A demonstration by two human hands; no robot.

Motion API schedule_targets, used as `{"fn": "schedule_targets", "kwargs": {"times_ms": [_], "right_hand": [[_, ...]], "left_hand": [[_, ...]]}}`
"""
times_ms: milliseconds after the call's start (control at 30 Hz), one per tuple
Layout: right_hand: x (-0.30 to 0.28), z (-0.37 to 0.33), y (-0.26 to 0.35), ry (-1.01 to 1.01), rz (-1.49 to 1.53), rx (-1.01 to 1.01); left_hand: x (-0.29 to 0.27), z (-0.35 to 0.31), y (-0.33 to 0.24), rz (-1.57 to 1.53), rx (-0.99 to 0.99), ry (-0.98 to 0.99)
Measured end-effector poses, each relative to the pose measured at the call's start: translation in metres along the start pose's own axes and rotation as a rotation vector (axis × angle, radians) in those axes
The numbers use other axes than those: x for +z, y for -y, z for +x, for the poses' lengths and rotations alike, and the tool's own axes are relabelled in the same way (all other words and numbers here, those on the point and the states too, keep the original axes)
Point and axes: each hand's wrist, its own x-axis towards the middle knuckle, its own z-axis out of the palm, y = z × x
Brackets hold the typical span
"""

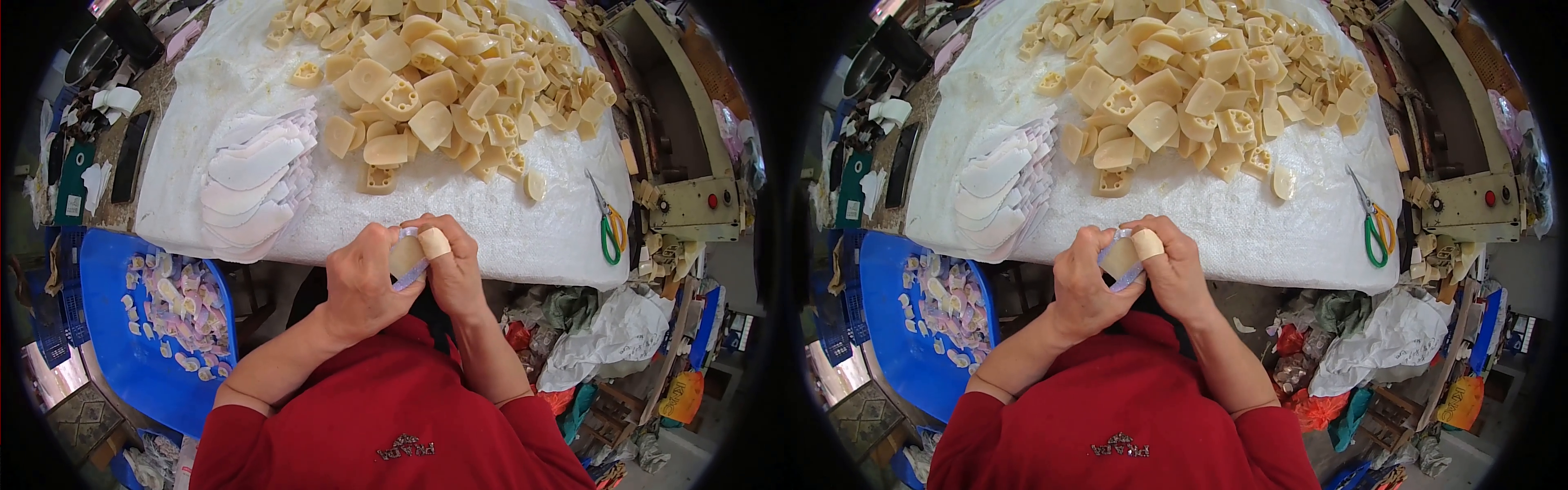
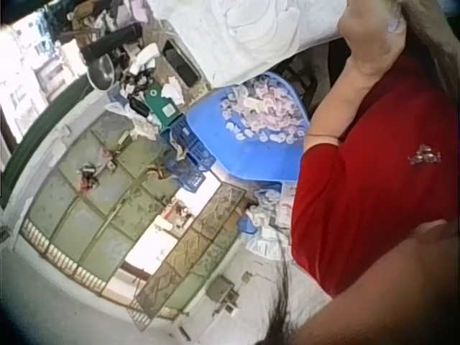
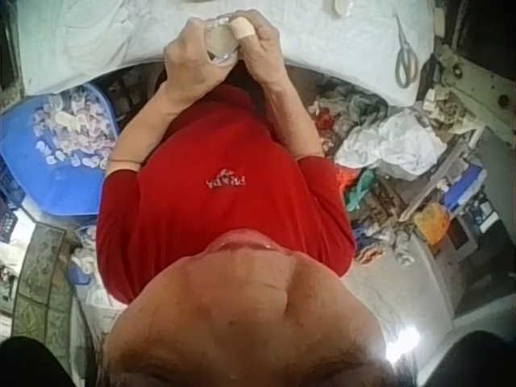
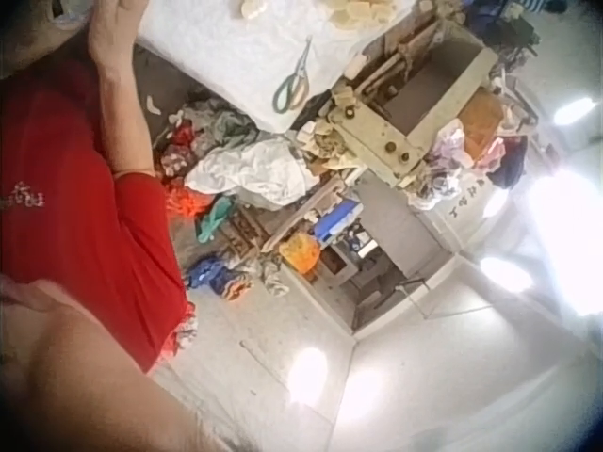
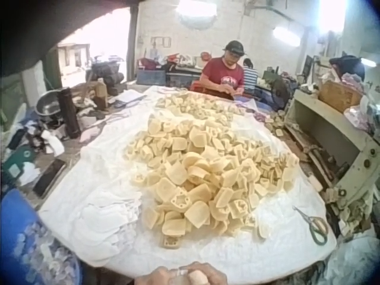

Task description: Manually assembling shoe components by fitting pink inserts into tan plastic heel or sole parts.

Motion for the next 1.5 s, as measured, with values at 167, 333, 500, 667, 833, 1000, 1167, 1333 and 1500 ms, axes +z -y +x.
{"fn": "schedule_targets", "kwargs": {"times_ms": [167, 333, 500, 667, 833, 1000, 1167, 1333, 1500], "right_hand": [[0.007, 0.001, -0.005, -0.109, 0.115, 0.030], [0.009, -0.002, -0.009, -0.007, 0.727, 0.179], [0.019, 0.000, -0.005, -0.130, -0.082, -0.075], [0.016, -0.004, -0.012, -0.151, -0.024, -0.008], [0.012, 0.002, -0.012, -0.081, 0.163, 0.011], [0.023, 0.040, 0.020, 0.087, -0.290, -0.338], [0.059, 0.075, 0.044, 0.130, -0.634, -0.622], [0.077, 0.094, 0.047, 0.149, -0.765, -0.677], [0.096, 0.104, 0.050, 0.160, -0.841, -0.717]], "left_hand": [[0.007, -0.001, 0.004, 0.011, -0.024, -0.021], [0.011, -0.002, 0.008, -0.017, -0.040, -0.043], [0.012, -0.004, 0.014, 0.062, -0.023, -0.066], [0.010, -0.003, 0.016, 0.014, -0.019, -0.062], [-0.030, -0.012, 0.010, -0.087, -0.135, -0.010], [-0.103, -0.039, 0.038, 0.112, -0.185, -0.284], [-0.191, -0.106, 0.095, 0.846, -0.538, -0.447], [-0.211, -0.117, 0.102, 1.236, -0.717, -0.545], [-0.159, -0.057, 0.081, 0.595, -0.252, -0.378]]}}
